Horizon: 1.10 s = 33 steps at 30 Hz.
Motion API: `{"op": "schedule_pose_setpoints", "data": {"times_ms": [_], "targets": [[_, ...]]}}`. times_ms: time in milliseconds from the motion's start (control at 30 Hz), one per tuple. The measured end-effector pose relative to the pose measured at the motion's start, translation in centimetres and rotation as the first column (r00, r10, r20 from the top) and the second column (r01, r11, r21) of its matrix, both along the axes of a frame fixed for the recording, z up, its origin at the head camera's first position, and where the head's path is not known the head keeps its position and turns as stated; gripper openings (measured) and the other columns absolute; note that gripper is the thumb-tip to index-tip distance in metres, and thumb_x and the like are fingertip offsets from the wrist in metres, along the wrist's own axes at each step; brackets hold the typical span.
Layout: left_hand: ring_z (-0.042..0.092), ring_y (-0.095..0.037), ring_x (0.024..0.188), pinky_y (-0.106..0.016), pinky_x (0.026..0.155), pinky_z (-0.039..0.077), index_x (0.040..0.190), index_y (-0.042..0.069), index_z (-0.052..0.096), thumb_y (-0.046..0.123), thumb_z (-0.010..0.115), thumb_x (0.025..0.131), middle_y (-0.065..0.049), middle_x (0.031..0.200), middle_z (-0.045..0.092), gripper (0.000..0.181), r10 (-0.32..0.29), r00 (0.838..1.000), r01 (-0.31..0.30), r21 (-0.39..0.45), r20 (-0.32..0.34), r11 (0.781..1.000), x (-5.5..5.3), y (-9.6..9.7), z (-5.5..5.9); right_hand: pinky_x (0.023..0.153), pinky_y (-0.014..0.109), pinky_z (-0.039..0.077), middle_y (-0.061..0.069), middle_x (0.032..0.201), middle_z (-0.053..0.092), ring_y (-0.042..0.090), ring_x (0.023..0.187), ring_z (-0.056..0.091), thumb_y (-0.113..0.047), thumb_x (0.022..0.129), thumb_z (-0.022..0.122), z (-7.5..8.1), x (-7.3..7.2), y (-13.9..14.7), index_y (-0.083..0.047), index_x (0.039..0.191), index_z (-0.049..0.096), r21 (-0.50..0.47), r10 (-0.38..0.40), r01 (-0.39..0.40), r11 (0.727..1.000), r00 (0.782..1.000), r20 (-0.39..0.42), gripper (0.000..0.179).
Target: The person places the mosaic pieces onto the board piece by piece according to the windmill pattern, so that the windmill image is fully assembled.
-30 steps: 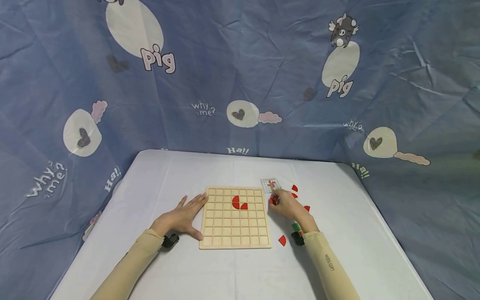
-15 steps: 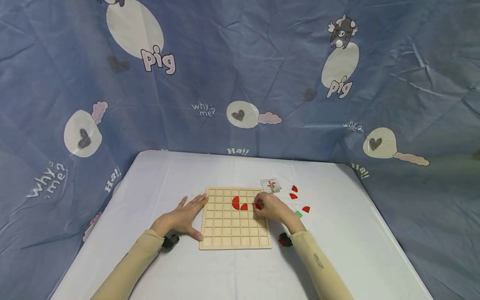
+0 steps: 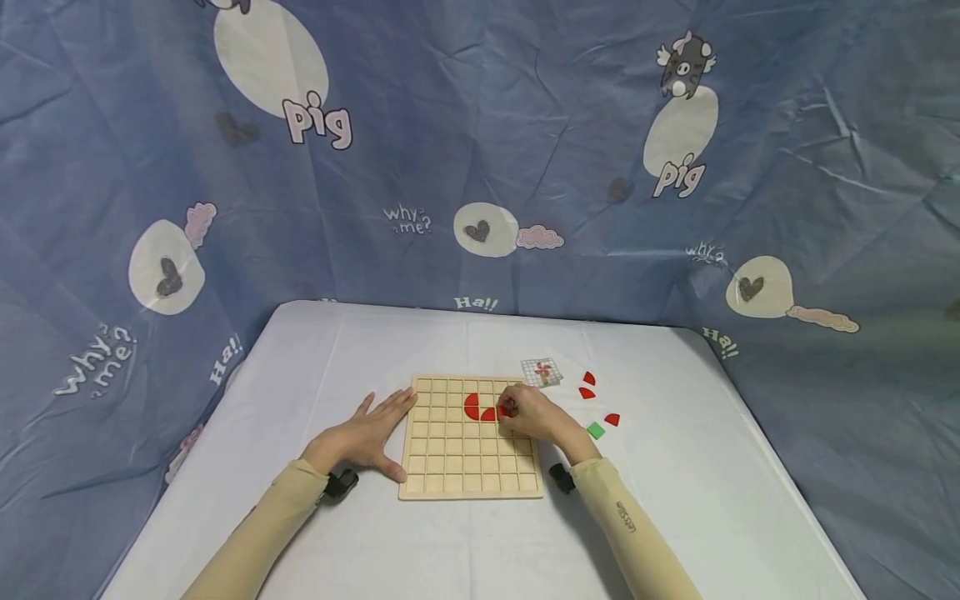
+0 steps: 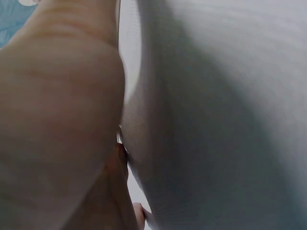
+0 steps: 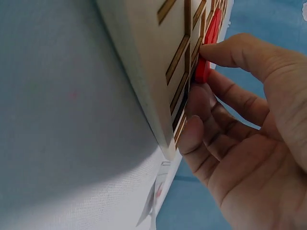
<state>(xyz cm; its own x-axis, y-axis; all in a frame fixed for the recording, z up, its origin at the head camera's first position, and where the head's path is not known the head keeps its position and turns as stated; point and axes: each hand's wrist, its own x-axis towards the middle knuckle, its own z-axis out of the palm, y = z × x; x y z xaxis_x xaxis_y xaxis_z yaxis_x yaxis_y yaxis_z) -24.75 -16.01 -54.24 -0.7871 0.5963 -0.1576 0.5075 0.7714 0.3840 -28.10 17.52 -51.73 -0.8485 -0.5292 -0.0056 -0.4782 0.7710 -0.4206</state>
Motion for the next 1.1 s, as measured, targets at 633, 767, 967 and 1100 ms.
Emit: {"op": "schedule_pose_setpoints", "data": {"times_ms": [633,767,967,1100], "targets": [[0.007,-0.035,0.15,-0.064,0.117,0.0,0.155,0.003,0.01,0.072,0.076,0.052,-0.016,0.163,0.006,0.14,0.002,1.0,-0.002,0.011,0.0,1.0,-0.01,-0.03,0.33,0.077,0.028,0.055,0.003,0.099,0.065,0.013,0.09,0.062,-0.013,0.088,0.07,-0.09,0.44,0.09,-0.006,0.105,0.071,-0.046,0.01,-0.009,0.999,1.0,0.01,0.018],[0.006,-0.035,0.15,-0.065,0.117,0.0,0.155,0.003,0.01,0.072,0.076,0.052,-0.016,0.163,0.005,0.14,-0.002,1.0,0.002,0.016,0.002,1.0,0.01,-0.07,0.31,0.077,0.028,0.055,0.003,0.1,0.065,0.014,0.09,0.062,-0.013,0.089,0.07,-0.25,0.48,0.15,-0.006,0.106,0.073,-0.047,0.008,-0.009,0.999,1.0,-0.021,0.019],[0.006,-0.037,0.15,-0.066,0.116,-0.001,0.155,0.002,0.009,0.072,0.076,0.053,-0.017,0.163,0.005,0.14,-0.011,1.0,0.011,0.025,-0.003,1.0,0.0,-0.14,0.24,0.076,0.026,0.055,0.003,0.098,0.064,0.013,0.088,0.061,-0.013,0.089,0.069,-0.43,0.46,-0.1,-0.006,0.104,0.072,-0.046,0.001,-0.002,0.999,1.0,-0.02,0.017],[0.006,-0.037,0.15,-0.066,0.116,-0.001,0.154,0.002,0.01,0.072,0.076,0.054,-0.018,0.162,0.005,0.14,-0.014,1.0,0.014,0.025,-0.002,1.0,0.02,-0.08,0.25,0.075,0.026,0.054,0.002,0.097,0.062,0.011,0.086,0.059,-0.014,0.09,0.068,-0.52,0.51,-0.18,-0.007,0.104,0.071,-0.043,-0.012,0.012,0.999,1.0,-0.009,0.016]]}}
